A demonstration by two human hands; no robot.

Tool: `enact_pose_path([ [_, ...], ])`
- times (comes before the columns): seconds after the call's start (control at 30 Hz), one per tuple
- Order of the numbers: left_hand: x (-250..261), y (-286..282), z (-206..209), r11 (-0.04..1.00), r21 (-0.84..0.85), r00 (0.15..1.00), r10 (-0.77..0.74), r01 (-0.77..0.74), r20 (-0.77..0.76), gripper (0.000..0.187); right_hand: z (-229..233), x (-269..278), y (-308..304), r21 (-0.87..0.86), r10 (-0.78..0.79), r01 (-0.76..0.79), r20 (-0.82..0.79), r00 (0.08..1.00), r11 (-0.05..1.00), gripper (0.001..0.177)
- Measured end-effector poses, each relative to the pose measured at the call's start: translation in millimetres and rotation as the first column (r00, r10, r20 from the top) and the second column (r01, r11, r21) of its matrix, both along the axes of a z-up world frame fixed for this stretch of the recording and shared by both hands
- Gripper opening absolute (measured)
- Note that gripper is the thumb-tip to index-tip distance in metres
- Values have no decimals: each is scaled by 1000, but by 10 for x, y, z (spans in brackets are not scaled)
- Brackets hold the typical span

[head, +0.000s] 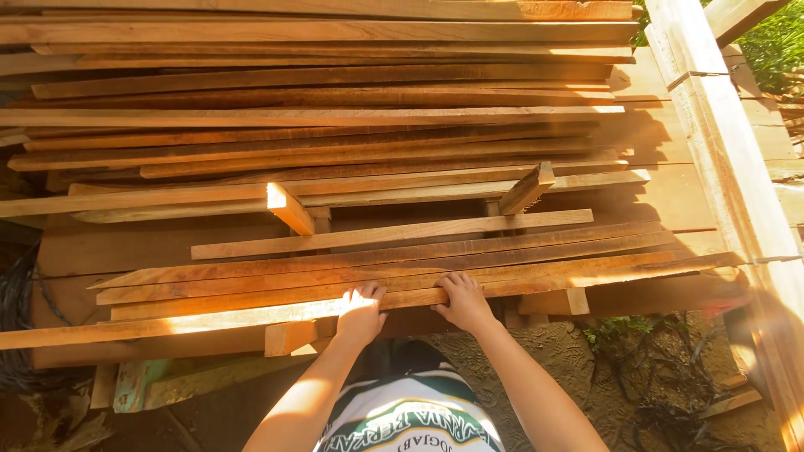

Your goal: The recorder is sorting and arranging thin wooden planks on a rack in a workshop setting.

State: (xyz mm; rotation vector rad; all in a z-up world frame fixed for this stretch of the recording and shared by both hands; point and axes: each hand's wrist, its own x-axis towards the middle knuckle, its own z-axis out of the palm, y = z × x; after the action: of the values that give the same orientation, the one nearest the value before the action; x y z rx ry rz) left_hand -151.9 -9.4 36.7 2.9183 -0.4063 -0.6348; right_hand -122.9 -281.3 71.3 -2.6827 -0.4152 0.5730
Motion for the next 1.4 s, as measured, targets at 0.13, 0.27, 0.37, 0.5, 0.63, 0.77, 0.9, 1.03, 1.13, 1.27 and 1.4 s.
enact_pose_path([
  [0.13,55,-36,-110,1000,-8,1000,30,-30,2,56,-149,40,-32,-21,-38,38,-17,999,999,47],
  [0.27,133,-25,-246,995,-42,994,85,-88,-67,54,-225,104,2,-59,-53,47,-87,995,997,49],
  [0.37,272,-108,26,989,14,957,144,-145,-253,51,-262,155,-10,-87,-41,30,-124,991,996,53],
  [0.5,341,-186,-24,980,126,927,190,-157,-325,56,-267,266,-58,14,-17,21,-222,975,1000,58],
  [0.63,500,-236,95,977,165,896,194,-138,-400,63,-339,408,-126,78,20,-3,-223,975,997,54],
  [0.77,626,-238,116,978,127,852,204,-163,-481,67,-301,455,-143,31,101,-96,-226,969,995,63],
  [0.9,637,-253,-102,973,126,817,233,-195,-527,79,-316,350,-131,28,126,-123,-178,976,992,59],
  [1.03,456,-239,-23,985,110,895,166,-132,-415,67,-378,228,-85,-47,181,-182,-25,983,982,54],
  [1.13,322,-174,68,993,84,960,100,-81,-262,53,-350,193,-70,-144,237,-235,-2,972,961,50],
  [1.27,163,-95,723,947,-171,948,232,-271,-218,46,-294,106,-46,-200,255,-249,6,967,948,48],
  [1.4,98,33,579,946,-221,971,226,-237,-76,46,-18,138,45,-213,200,-217,-97,975,953,42],
])
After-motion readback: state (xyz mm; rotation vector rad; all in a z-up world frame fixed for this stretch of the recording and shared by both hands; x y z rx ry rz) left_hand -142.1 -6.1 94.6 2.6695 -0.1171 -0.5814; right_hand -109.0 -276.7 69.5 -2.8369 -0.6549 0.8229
